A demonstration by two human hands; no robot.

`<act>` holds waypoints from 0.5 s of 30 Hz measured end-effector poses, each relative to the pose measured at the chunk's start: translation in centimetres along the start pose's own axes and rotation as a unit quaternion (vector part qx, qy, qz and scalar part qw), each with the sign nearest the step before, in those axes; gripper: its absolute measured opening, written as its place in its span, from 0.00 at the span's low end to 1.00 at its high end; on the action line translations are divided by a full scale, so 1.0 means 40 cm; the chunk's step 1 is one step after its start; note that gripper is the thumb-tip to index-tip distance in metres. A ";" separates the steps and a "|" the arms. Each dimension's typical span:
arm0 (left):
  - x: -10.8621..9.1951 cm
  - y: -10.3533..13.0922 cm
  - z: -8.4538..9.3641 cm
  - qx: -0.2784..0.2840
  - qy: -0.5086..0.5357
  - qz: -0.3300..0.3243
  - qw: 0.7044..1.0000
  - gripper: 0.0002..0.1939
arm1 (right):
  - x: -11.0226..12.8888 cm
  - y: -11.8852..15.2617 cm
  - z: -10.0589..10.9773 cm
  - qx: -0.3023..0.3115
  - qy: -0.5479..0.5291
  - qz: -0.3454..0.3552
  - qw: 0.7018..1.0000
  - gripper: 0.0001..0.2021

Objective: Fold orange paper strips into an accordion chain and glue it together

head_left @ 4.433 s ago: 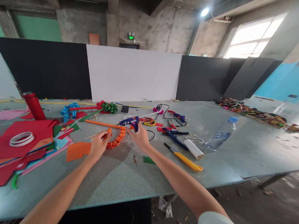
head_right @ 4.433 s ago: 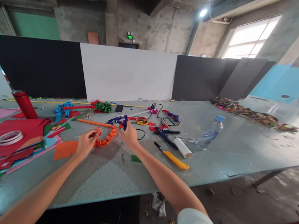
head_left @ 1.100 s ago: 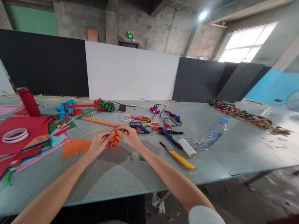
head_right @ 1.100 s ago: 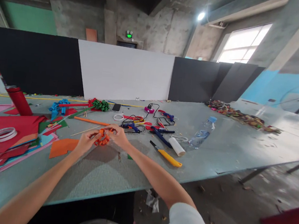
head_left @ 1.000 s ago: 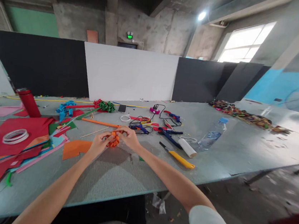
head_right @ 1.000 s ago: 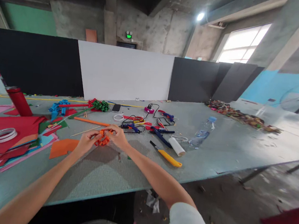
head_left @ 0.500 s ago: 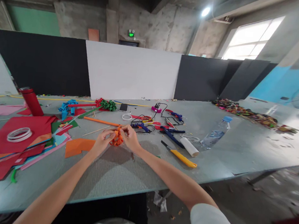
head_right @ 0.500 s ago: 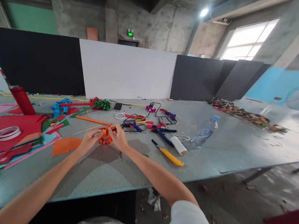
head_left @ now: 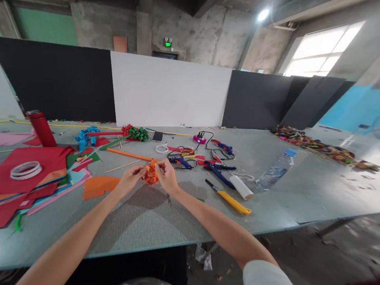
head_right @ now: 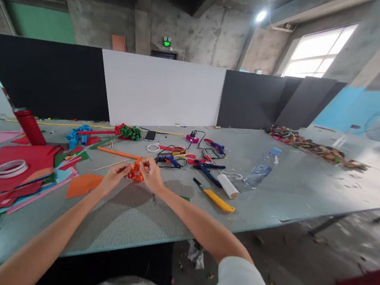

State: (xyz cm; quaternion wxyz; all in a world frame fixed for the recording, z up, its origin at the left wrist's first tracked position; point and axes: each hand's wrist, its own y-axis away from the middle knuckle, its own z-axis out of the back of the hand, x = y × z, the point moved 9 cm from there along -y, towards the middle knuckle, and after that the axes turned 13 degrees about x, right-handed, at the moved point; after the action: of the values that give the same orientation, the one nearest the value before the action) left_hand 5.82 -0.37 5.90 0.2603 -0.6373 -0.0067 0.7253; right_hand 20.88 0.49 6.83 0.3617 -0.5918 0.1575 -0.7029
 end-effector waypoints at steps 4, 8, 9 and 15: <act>0.008 0.001 -0.022 0.043 0.043 0.016 0.998 0.19 | 0.021 0.000 -0.008 0.018 0.031 0.013 0.999 0.09; 0.029 0.009 -0.040 0.072 0.109 0.058 0.990 0.19 | 0.020 -0.002 -0.012 0.027 0.030 0.009 0.999 0.09; 0.034 0.011 -0.043 0.076 0.125 0.067 0.987 0.19 | 0.017 -0.003 -0.013 0.029 0.024 0.005 0.999 0.10; 0.042 0.013 -0.054 0.091 0.215 0.065 0.970 0.18 | -0.006 -0.006 -0.011 0.028 -0.009 -0.021 0.999 0.12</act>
State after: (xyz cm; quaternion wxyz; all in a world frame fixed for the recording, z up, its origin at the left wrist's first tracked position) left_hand 7.55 -0.87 3.76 0.2643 -0.7511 0.1572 0.5842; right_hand 20.39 0.70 6.71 0.3647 -0.5907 0.1219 -0.7094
